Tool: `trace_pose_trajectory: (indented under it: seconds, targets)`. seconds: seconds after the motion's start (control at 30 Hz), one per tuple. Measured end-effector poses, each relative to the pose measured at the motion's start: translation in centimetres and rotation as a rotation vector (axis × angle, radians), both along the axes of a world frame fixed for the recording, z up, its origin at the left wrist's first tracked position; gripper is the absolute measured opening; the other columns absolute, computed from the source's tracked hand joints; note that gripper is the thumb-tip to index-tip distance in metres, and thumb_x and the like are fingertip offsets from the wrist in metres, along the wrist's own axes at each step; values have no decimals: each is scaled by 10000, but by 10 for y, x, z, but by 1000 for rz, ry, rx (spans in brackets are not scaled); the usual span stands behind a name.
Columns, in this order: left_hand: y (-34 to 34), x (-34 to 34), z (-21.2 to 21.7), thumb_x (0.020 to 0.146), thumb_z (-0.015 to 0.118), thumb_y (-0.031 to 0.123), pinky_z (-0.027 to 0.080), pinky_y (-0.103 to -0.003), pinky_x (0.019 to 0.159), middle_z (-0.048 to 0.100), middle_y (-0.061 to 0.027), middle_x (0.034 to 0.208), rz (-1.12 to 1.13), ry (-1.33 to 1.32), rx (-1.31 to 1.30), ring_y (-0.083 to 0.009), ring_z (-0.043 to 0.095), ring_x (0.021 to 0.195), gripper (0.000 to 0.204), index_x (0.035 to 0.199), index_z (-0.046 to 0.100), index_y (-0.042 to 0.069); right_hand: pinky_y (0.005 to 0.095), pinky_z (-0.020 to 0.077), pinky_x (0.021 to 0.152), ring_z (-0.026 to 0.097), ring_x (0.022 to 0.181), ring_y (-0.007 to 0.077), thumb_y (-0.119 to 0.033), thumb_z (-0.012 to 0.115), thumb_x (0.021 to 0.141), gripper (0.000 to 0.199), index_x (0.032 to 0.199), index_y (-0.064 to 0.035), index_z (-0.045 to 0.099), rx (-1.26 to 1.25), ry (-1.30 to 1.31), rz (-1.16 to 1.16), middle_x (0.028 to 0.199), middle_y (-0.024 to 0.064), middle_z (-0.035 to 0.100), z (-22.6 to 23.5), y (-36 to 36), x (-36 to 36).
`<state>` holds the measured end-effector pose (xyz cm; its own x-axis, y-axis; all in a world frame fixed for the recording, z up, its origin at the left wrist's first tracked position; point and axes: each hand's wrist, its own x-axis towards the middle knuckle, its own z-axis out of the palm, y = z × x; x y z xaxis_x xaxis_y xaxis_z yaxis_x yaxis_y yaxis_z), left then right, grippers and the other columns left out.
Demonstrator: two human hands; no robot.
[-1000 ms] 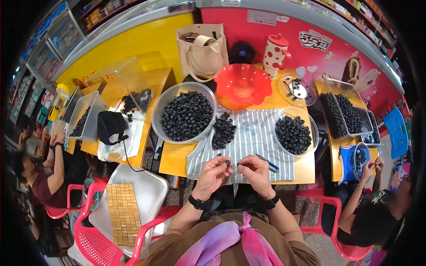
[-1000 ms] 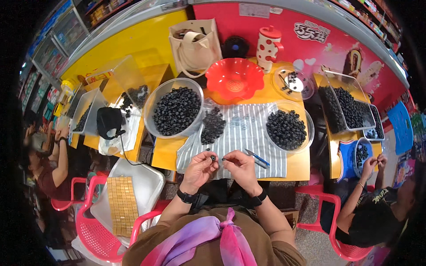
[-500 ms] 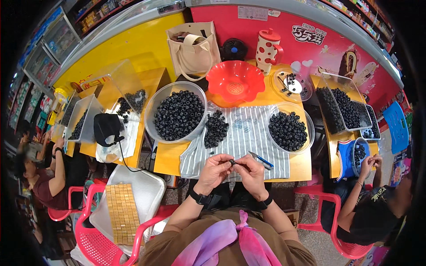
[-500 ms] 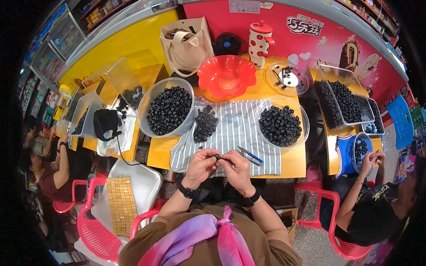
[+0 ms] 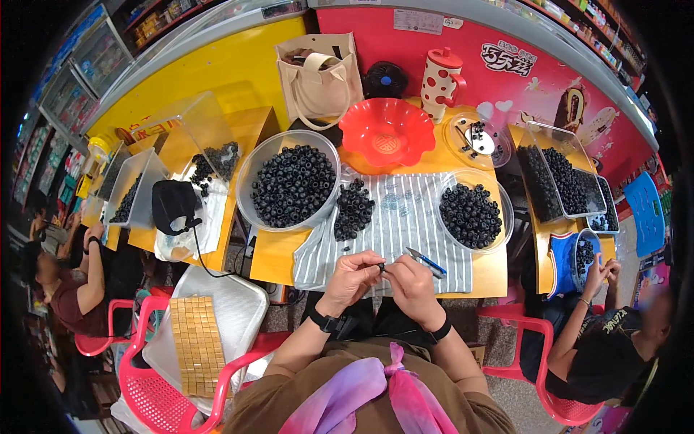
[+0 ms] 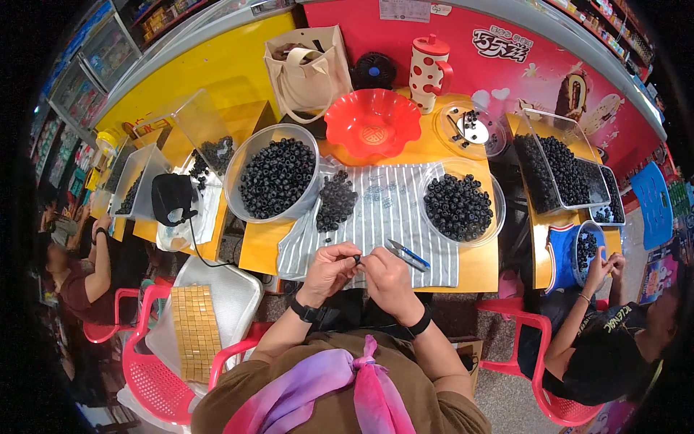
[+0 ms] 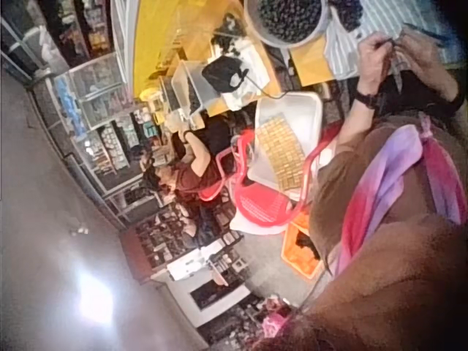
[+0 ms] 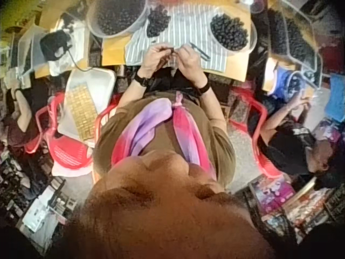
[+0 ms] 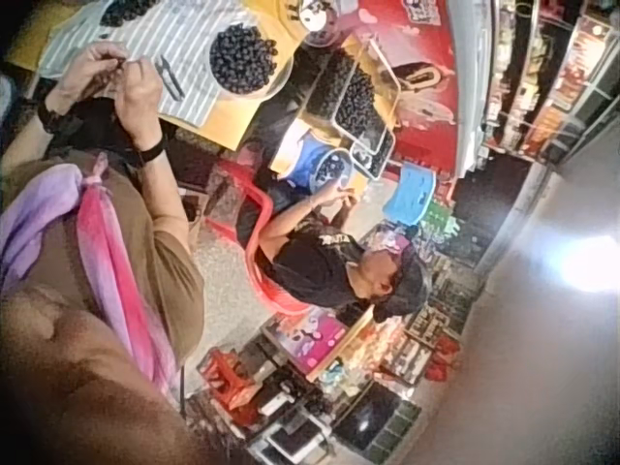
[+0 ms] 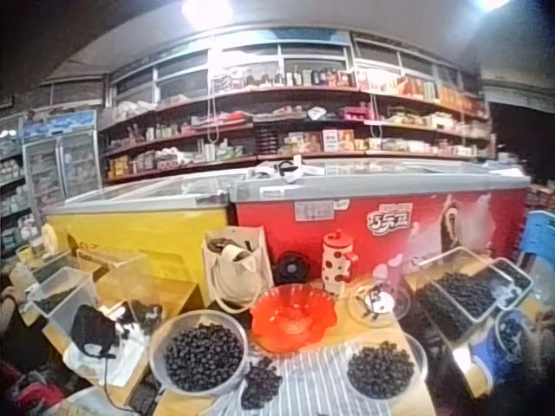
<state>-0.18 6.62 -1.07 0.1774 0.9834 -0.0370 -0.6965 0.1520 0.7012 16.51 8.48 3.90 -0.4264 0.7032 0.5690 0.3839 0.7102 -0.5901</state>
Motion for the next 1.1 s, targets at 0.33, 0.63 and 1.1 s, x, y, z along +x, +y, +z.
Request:
trace_pose_trajectory:
  seconds: [0.33, 0.63, 1.1]
  targets:
    - [-1, -3, 1, 826, 663, -25, 505, -186, 605, 623, -35, 902, -72, -15, -32, -89, 610, 677, 343, 1161, 591, -19, 263, 465, 604, 574, 665, 131, 20, 672, 765, 341, 1103, -10, 639, -587, 179, 302, 783, 72, 617, 0, 15, 15]
    - [0, -5, 11, 798, 705, 1, 503, -175, 612, 613, -40, 903, -130, -110, 34, -74, 603, 705, 687, 1384, 348, -9, 252, 500, 680, 639, 785, 128, 6, 640, 810, 264, 1073, 25, 634, -744, 273, 451, 878, 89, 662, 0, 15, 9]
    - [0, -8, 7, 799, 714, 17, 501, -180, 587, 591, -29, 843, -176, -115, 26, -80, 598, 675, 632, 1339, 390, -37, 263, 492, 602, 653, 687, 143, -37, 663, 803, 129, 918, 17, 640, -580, 290, 400, 763, 91, 670, -15, 11, 4]
